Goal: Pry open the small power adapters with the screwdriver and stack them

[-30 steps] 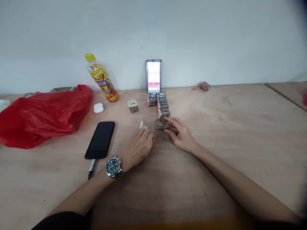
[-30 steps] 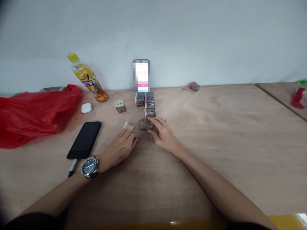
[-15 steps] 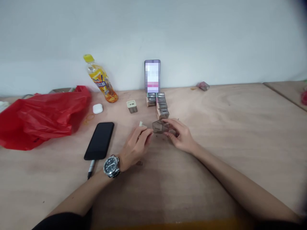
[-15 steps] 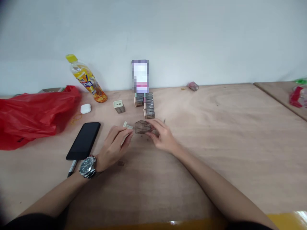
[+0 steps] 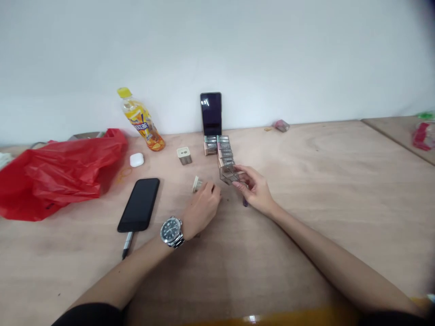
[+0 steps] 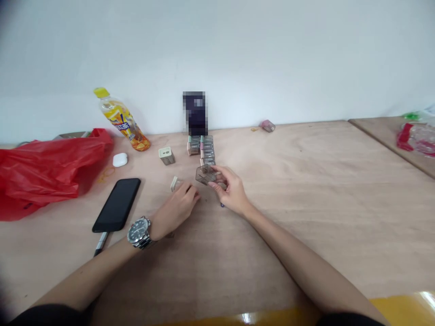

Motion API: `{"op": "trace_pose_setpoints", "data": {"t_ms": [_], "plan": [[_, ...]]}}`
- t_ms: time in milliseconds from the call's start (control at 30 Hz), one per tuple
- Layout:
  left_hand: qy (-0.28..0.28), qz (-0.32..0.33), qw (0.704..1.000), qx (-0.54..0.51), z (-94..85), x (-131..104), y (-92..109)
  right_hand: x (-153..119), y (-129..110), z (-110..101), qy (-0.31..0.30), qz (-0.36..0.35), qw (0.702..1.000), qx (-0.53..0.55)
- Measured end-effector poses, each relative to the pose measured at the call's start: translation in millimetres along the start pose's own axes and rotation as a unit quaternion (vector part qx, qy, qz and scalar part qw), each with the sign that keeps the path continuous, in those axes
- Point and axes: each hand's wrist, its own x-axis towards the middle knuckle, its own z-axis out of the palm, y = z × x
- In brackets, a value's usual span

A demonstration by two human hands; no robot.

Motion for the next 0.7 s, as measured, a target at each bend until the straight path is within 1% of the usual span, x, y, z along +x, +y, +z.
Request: {"op": "trace_pose_setpoints", "data": {"t_ms": [133,233,300,333,400,467,500,600,667,700], "plan": [[-0.004,-0.021,1.000,-0.008,5.0,-0.7,3.8,-0.1,0.6,-0.2,0.000,-0.001,1.000,-0.001],[0.008,-0.024,1.000,-0.002,2.8,-2.6,4.7,0.1,2.4,-0.7,-0.003,-0.004,1.000,-0.013],[0.044,-0.033,0.998,-0.011,-3.4,-1.7,2.8,0.4,4.1,-0.9,-0.007,-0.003,1.000,-0.022],[0.076,-0.042,0.996,-0.023,-7.7,0.1,1.1,0.5,4.7,-1.0,-0.008,-0.002,1.000,-0.025],[0.171,-0.067,0.980,-0.072,-17.6,6.7,-3.1,0.5,5.1,-0.9,-0.015,0.003,1.000,-0.026],[0.219,-0.062,0.966,-0.121,-26.4,16.1,-7.0,0.5,4.0,-0.7,-0.027,0.004,0.999,-0.017],[0.229,-0.050,0.962,-0.141,-29.4,20.8,-8.2,0.4,3.2,-0.6,-0.032,0.002,0.999,-0.011],[0.229,-0.007,0.958,-0.171,-31.7,28.2,-7.4,0.7,1.4,-0.7,-0.035,0.003,0.999,0.008],[0.254,0.007,0.950,-0.182,-29.0,24.5,-3.3,1.5,1.9,-0.9,-0.018,0.016,0.999,0.024],[0.277,0.008,0.944,-0.182,-27.1,20.3,-0.7,2.0,2.6,-1.0,-0.008,0.024,0.999,0.035]]}}
